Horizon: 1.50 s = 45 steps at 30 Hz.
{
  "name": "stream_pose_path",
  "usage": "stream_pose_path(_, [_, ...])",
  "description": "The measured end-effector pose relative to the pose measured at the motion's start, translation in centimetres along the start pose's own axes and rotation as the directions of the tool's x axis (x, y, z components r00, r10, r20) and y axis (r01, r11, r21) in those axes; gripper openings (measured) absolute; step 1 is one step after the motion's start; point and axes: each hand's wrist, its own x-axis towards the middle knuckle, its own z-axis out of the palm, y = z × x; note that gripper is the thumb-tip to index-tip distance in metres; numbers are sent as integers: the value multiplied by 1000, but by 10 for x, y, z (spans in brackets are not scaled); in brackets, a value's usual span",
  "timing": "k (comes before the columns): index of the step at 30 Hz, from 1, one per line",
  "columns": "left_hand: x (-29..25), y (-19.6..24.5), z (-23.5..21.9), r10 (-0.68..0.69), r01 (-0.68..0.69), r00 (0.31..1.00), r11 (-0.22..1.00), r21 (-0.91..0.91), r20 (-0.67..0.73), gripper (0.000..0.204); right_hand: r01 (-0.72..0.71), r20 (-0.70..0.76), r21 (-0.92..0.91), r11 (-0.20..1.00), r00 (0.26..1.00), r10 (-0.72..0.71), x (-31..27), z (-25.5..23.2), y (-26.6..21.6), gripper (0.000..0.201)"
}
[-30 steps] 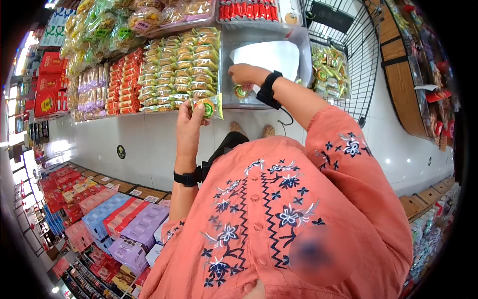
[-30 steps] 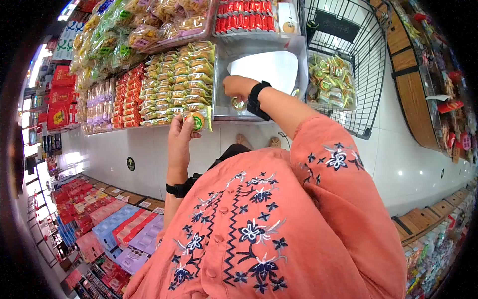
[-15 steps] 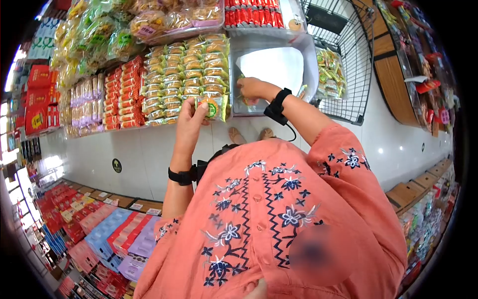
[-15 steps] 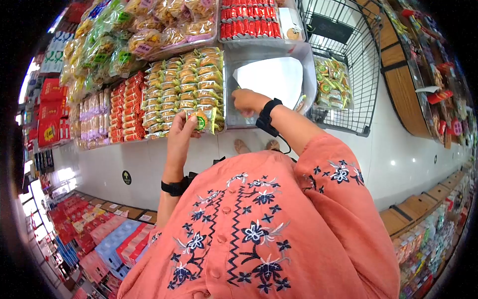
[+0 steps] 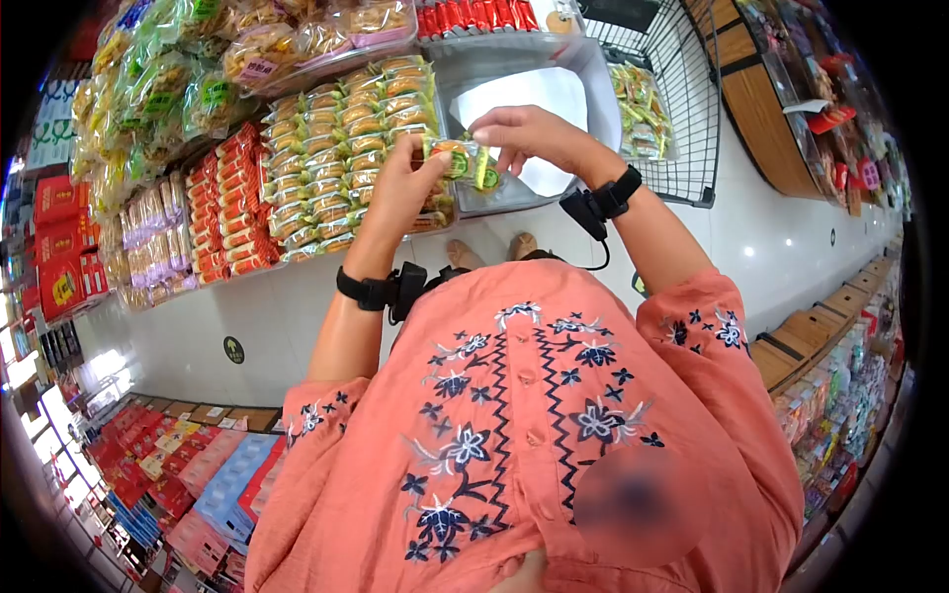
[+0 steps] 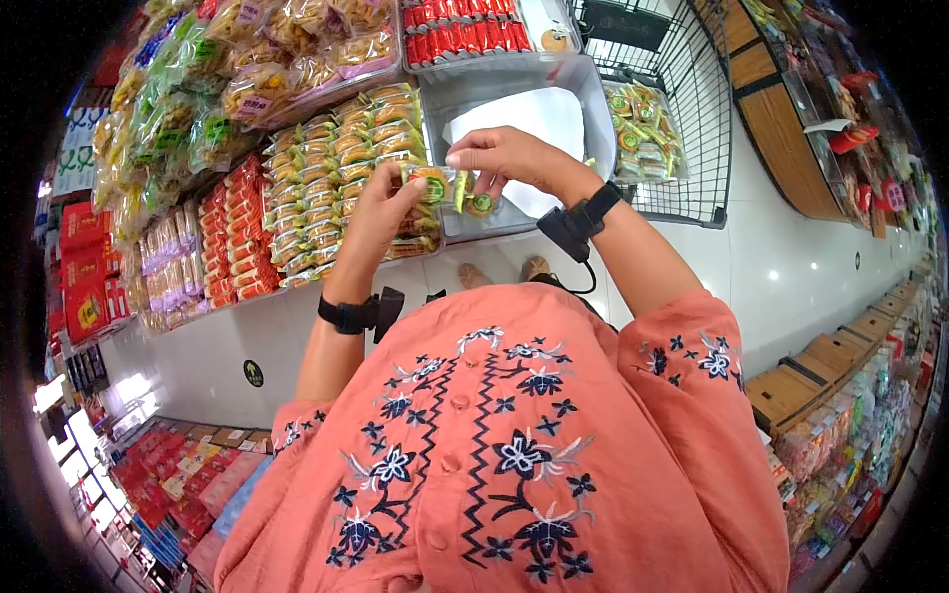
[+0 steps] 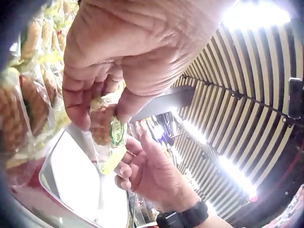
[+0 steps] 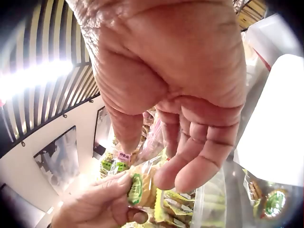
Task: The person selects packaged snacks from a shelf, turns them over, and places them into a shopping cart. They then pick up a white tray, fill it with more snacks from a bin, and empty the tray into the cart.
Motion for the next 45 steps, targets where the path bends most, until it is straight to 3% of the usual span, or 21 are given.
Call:
stream_pose_path(7, [18, -7, 18, 0, -9, 996, 995, 101, 92, 33, 7, 18, -78, 997, 1000, -6, -3, 4, 30, 33])
stream_pose_path(10, [19, -13, 17, 222, -223, 974, 928, 298, 37, 41, 1, -58, -103, 995, 998, -7, -6, 5, 32, 26])
stream_pose_path(11, [18, -14, 15, 234, -225, 972, 926, 302, 9, 43, -10, -89, -121, 993, 996, -1, -8, 4, 32, 24])
stream_pose_path(14, [1, 7, -2, 209, -182, 976, 943, 279, -68, 44, 23, -189, -637, 771, 964, -186, 9, -7, 71, 23])
stream_pose_path(17, [-15, 7, -8, 184, -163, 979, 967, 197, -92, 42, 91, -128, -762, 642, 949, -287, 20, 0, 96, 23])
stream_pose_path(21, [-32, 4, -11, 155, -138, 984, 976, 167, -93, 39, -22, -120, -894, 447, 974, -194, 31, 24, 98, 19])
stream_pose_path(25, [-40, -6, -15, 141, -124, 982, 983, 136, -124, 36, -36, -83, -930, 367, 990, -112, 46, 35, 111, 19])
stream_pose_path(31, [-44, -21, -22, 187, -159, 969, 972, 171, -161, 35, -37, -55, -933, 359, 998, -38, 53, 37, 120, 20])
stream_pose_path(37, [-53, -12, -26, 160, -123, 968, 974, 193, -195, 37, -73, -202, -925, 374, 927, -317, 30, 39, 106, 17])
stream_pose_path(41, [-55, -11, -23, 160, -115, 974, 959, 257, -162, 36, -36, -132, -924, 382, 964, -229, 24, 42, 100, 19])
stream_pose_path(45, [-49, -10, -12, 191, -166, 974, 967, 191, -118, 36, -149, -180, -895, 420, 983, -34, 30, 50, 94, 20])
